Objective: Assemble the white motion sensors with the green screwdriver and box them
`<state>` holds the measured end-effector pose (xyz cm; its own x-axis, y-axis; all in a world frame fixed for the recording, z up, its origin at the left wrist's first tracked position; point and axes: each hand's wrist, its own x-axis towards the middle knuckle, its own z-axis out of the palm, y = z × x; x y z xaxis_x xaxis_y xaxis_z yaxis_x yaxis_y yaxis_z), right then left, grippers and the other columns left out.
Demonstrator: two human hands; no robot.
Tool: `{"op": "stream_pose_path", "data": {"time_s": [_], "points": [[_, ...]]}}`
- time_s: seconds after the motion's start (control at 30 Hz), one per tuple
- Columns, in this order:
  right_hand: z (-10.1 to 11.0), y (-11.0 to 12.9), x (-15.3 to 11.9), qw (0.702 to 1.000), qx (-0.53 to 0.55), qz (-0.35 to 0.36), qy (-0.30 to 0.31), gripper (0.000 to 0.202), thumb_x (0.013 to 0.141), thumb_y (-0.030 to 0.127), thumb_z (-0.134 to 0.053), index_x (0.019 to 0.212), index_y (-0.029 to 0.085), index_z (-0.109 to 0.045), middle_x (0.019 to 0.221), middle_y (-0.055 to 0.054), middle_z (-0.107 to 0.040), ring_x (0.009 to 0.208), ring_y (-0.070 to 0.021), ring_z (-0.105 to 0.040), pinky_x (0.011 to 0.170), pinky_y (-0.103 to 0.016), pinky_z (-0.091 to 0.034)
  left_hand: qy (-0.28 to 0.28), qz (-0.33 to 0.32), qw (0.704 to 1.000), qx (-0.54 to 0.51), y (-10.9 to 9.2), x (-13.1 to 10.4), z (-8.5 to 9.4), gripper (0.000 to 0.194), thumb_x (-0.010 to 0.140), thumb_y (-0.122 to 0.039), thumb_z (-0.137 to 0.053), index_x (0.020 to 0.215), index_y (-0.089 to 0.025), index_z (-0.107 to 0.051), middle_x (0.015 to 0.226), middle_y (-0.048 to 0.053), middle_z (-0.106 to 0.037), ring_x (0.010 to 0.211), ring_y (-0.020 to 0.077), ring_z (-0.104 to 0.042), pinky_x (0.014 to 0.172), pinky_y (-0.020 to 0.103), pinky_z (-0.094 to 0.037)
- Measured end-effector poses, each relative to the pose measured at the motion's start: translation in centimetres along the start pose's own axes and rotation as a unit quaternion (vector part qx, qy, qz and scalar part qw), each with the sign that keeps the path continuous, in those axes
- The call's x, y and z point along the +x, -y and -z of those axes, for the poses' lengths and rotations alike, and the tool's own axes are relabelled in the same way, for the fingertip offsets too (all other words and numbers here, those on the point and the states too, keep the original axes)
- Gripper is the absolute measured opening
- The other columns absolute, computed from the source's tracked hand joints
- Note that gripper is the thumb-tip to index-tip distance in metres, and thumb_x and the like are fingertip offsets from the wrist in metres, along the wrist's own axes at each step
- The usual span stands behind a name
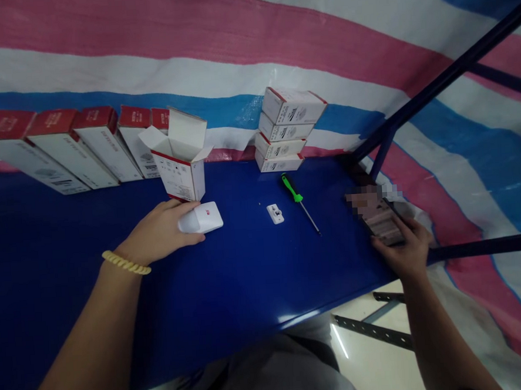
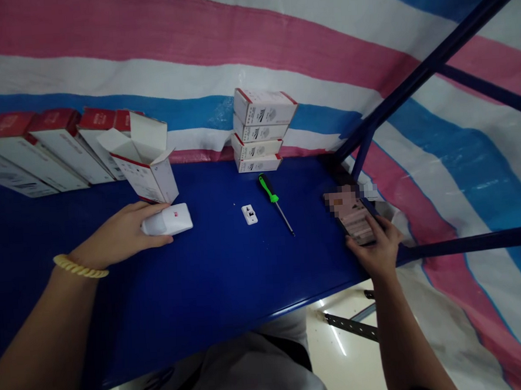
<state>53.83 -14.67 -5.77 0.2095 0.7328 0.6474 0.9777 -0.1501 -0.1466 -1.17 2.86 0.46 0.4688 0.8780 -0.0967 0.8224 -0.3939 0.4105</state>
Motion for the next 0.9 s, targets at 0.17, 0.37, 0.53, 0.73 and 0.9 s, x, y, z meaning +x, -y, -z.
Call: {"op": "stream_pose_path", "data": {"time_s": [0.17,0.37,0.53,0.73,0.9], "points": [[0.2,0.1,0.0,1.0,-0.008,-0.002,0.01,0.056,0.065,0.057,-0.067,0.104,0.017,-0.067,0.122,-0.015,-0.053,0.114,-0.0357,-0.051,0.098,-0.057,-0.037,0.001,0.003,1.0,-0.011,-0.2,-0.4,0.1,0.076,0.07,-0.059,-0.066,0.136,-0.026,-0.05,0.125,0.008,-0.056,0.118,0.032,-0.048,0.097,0.042,-0.041],[0.3,0.4,0.1,1.0,-0.005,0.021,0.0,0.043,0.069,0.055,-0.066,0.088,0.016,-0.07,0.122,-0.014,-0.052,0.113,-0.0348,-0.052,0.096,-0.055,-0.038,-0.005,0.001,1.0,-0.011,-0.1,-0.4,-0.1,0.075,0.07,-0.056,-0.067,0.136,-0.027,-0.049,0.123,0.008,-0.056,0.118,0.0316,-0.047,0.1,0.043,-0.039],[0.4,0.7,0.0,1.0,-0.006,0.029,-0.003,0.036,0.071,0.051,-0.066,0.082,0.017,-0.071,0.124,-0.014,-0.052,0.115,-0.0358,-0.052,0.097,-0.055,-0.038,-0.025,-0.02,0.999,0.0,0.0,-0.3,-0.5,0.074,0.072,-0.057,-0.065,0.138,-0.027,-0.047,0.125,0.009,-0.054,0.119,0.032,-0.047,0.101,0.043,-0.039],[0.5,1.1,0.0,1.0,0.007,0.015,0.007,0.033,0.072,0.05,-0.067,0.079,0.018,-0.071,0.126,-0.013,-0.051,0.117,-0.0369,-0.05,0.098,-0.058,-0.036,-0.028,-0.019,0.999,0.009,-0.1,-0.3,-0.6,0.074,0.074,-0.057,-0.063,0.14,-0.027,-0.045,0.124,0.01,-0.053,0.118,0.032,-0.047,0.1,0.043,-0.039],[0.5,1.1,0.0,1.0,0.005,0.001,0.011,0.034,0.07,0.051,-0.067,0.076,0.017,-0.071,0.125,-0.013,-0.051,0.117,-0.0369,-0.05,0.098,-0.059,-0.034,-0.025,-0.017,1.0,0.002,0.0,-0.2,-0.6,0.076,0.074,-0.059,-0.063,0.14,-0.027,-0.045,0.125,0.01,-0.053,0.118,0.0324,-0.046,0.1,0.044,-0.039]]}}
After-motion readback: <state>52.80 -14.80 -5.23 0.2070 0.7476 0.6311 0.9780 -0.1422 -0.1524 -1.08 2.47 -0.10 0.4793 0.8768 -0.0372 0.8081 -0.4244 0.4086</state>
